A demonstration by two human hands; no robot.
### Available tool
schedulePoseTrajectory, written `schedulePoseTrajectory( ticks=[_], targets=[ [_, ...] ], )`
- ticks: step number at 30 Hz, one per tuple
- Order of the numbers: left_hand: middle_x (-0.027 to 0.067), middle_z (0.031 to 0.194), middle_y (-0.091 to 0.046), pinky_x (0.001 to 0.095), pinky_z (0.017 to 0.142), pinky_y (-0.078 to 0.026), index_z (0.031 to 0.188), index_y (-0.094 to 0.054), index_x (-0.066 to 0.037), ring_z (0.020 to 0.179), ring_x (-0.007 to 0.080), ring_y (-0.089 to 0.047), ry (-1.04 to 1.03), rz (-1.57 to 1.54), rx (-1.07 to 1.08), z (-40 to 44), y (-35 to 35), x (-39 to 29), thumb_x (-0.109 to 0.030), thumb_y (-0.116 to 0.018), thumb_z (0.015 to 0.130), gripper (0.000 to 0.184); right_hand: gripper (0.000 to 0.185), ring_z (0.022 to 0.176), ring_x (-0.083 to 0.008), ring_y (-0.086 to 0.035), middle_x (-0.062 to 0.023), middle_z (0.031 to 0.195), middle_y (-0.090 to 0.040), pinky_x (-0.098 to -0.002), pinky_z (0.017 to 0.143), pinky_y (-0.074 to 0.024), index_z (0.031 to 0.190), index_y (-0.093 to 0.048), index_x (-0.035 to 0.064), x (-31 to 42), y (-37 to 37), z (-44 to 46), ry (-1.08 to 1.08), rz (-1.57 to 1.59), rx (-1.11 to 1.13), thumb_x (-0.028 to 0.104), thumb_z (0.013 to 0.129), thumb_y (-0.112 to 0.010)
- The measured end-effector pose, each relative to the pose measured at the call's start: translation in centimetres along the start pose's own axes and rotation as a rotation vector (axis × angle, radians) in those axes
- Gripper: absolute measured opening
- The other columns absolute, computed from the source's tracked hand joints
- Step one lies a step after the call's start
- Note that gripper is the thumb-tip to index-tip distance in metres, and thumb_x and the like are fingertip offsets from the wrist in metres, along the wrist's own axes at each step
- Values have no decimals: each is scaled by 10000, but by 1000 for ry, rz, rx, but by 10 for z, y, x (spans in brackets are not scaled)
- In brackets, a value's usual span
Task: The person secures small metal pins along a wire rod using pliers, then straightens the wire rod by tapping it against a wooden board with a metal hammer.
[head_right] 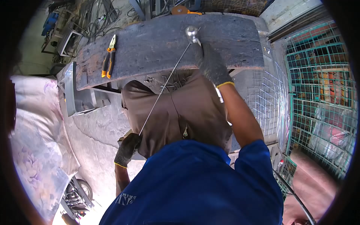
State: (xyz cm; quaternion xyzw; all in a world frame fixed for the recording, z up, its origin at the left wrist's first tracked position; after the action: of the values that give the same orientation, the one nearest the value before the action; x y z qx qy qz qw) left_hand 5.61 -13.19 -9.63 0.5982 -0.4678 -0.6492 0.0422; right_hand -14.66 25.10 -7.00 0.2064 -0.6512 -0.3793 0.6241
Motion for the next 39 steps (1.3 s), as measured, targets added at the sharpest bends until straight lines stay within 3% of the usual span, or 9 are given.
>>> schedulePoseTrajectory(
  ticks=[8, 12, 14, 17, 19, 22, 30, 32, 39],
  targets=[
    [172, 888, -575, 417, 709, -497, 938, -597, 17, 823, 355, -587, -36, 30, 40, 8, -1, -3, 56, -617, 731, 212, 408, 912, -412, -609, -251, 1012, -641, -435, 795, -461, 1118, -605, 4, -35, -24, -2, -62, 217, 168, 364, 1001, -451],
    [183, 952, -601, 412, 743, -514, 972, -607, 23, 876, 360, -607, -47, 29, -3, 29, 11, -34, 6, -612, 748, 225, 406, 921, -402, -615, -238, 1005, -651, -439, 800, -464, 1127, -599, 1, -45, -13, -5, 0, 593, -43, 357, 1004, -448],
    [188, 976, -609, 411, 755, -520, 984, -610, 26, 903, 360, -616, -8, 18, -14, 40, 15, -46, -12, -608, 761, 226, 419, 958, -417, -609, -240, 1028, -649, -446, 818, -468, 1127, -588, -14, -52, 14, -8, -96, 92, -246, 362, 997, -454],
    [196, 1002, -613, 402, 761, -530, 1006, -615, 35, 950, 347, -626, 59, -87, -1, 60, 14, -63, -27, -600, 765, 250, 484, 1025, -448, -586, -266, 1094, -629, -456, 864, -459, 1169, -570, -29, -58, 31, -6, -188, 130, -115, 398, 996, -425],
    [167, 1016, -632, 340, 660, -551, 1063, -606, 33, 859, 262, -676, 402, -528, 29, 71, 5, -59, -45, -590, 828, 248, 510, 1052, -452, -577, -277, 1127, -614, -458, 889, -451, 1197, -557, -35, -55, 40, -9, -176, 114, -98, 409, 996, -406],
    [54, 874, -637, 204, 528, -495, 1154, -585, -27, 633, 99, -638, 381, -901, 64, 91, -1, -83, -112, -482, 972, 225, 576, 1071, -470, -569, -297, 1154, -602, -474, 909, -442, 1216, -558, -37, -77, 28, -4, -141, 13, -124, 461, 992, -376],
    [42, 812, -653, 202, 450, -460, 1213, -559, -46, 612, 97, -640, 526, -1142, 69, 100, -21, -81, -192, -506, 987, 274, 623, 1084, -472, -570, -315, 1161, -595, -479, 904, -456, 1281, -517, -38, -96, 15, -2, -82, -57, -163, 495, 988, -381],
    [43, 806, -654, 199, 444, -456, 1217, -557, -47, 616, 105, -643, 521, -1083, 73, 103, -22, -82, -204, -516, 985, 283, 508, 922, -362, -630, -230, 1012, -659, -418, 825, -475, 1188, -591, -7, -101, 17, -1, -150, -1, -191, 434, 1007, -415],
    [52, 851, -661, 212, 459, -438, 1135, -603, -60, 628, 106, -613, 658, -1363, 185, 109, -27, -95, -251, -531, 970, 263, 518, 862, -350, -631, -216, 962, -665, -422, 787, -472, 1136, -601, -9, -85, 23, -3, -110, -7, -195, 455, 1008, -411]
  ],
)
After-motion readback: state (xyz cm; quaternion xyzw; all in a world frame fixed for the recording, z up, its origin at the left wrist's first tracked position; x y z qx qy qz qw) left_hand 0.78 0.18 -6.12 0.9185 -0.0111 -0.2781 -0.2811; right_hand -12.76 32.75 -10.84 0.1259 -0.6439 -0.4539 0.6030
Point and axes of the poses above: each hand's wrist, its own z-axis towards the middle knuckle, its own y-axis out of the back of the hand, x = y × z, the point moved 8 cm from there along z, towards the middle knuckle
